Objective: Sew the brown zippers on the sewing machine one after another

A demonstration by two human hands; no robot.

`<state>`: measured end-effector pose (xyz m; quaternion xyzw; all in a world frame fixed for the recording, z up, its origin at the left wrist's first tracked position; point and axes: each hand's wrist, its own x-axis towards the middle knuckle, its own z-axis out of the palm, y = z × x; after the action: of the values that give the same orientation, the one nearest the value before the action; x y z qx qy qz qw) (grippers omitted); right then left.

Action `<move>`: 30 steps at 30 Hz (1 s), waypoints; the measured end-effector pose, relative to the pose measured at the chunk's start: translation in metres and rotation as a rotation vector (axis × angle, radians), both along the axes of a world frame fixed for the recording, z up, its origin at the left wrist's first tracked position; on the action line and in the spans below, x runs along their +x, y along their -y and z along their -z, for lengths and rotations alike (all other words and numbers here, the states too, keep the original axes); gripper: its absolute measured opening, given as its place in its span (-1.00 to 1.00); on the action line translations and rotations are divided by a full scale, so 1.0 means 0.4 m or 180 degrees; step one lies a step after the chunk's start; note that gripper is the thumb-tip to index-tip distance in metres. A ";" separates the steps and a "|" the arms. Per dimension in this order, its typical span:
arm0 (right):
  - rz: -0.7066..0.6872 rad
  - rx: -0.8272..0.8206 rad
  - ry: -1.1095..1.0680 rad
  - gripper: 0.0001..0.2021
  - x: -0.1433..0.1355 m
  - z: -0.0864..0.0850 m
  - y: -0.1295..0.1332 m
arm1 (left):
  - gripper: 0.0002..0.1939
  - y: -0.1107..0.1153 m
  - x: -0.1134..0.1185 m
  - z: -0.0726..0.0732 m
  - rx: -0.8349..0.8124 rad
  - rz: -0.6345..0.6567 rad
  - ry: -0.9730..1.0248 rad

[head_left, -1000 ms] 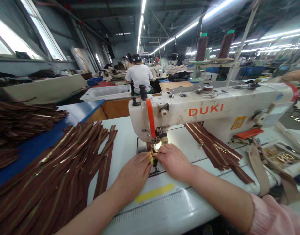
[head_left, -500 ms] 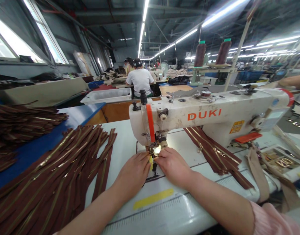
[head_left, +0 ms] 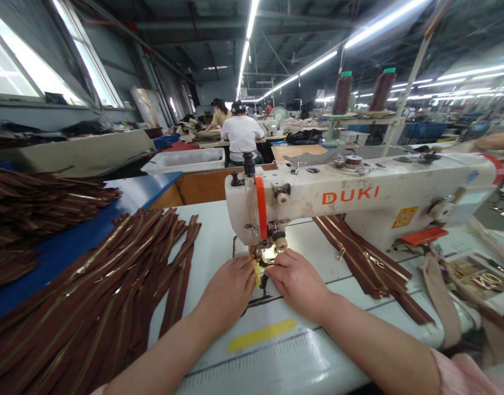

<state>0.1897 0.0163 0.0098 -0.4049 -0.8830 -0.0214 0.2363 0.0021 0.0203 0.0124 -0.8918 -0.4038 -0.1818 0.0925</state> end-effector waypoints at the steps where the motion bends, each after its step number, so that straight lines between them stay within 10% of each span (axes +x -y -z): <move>1: -0.0006 0.0000 -0.0012 -0.79 0.000 0.001 -0.001 | -0.69 -0.003 0.000 0.000 0.0028 0.0010 -0.0020; 7: -0.0020 -0.0002 -0.0117 -0.77 0.003 0.001 0.005 | -0.72 -0.002 -0.012 -0.003 0.0063 -0.0026 -0.0042; 16: -0.0090 -0.0057 -0.0560 -0.78 0.008 0.015 0.020 | -0.75 0.227 -0.085 -0.039 -0.0372 0.0236 0.0389; 30: 0.0120 -0.0223 -0.0622 -0.78 0.018 -0.004 0.121 | -0.77 0.058 -0.032 -0.147 -0.1062 0.0004 -0.0635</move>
<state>0.1969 -0.0322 0.0114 -0.4297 -0.8482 0.0447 0.3064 -0.0107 -0.0029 0.0711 -0.9086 -0.4166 -0.0231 -0.0172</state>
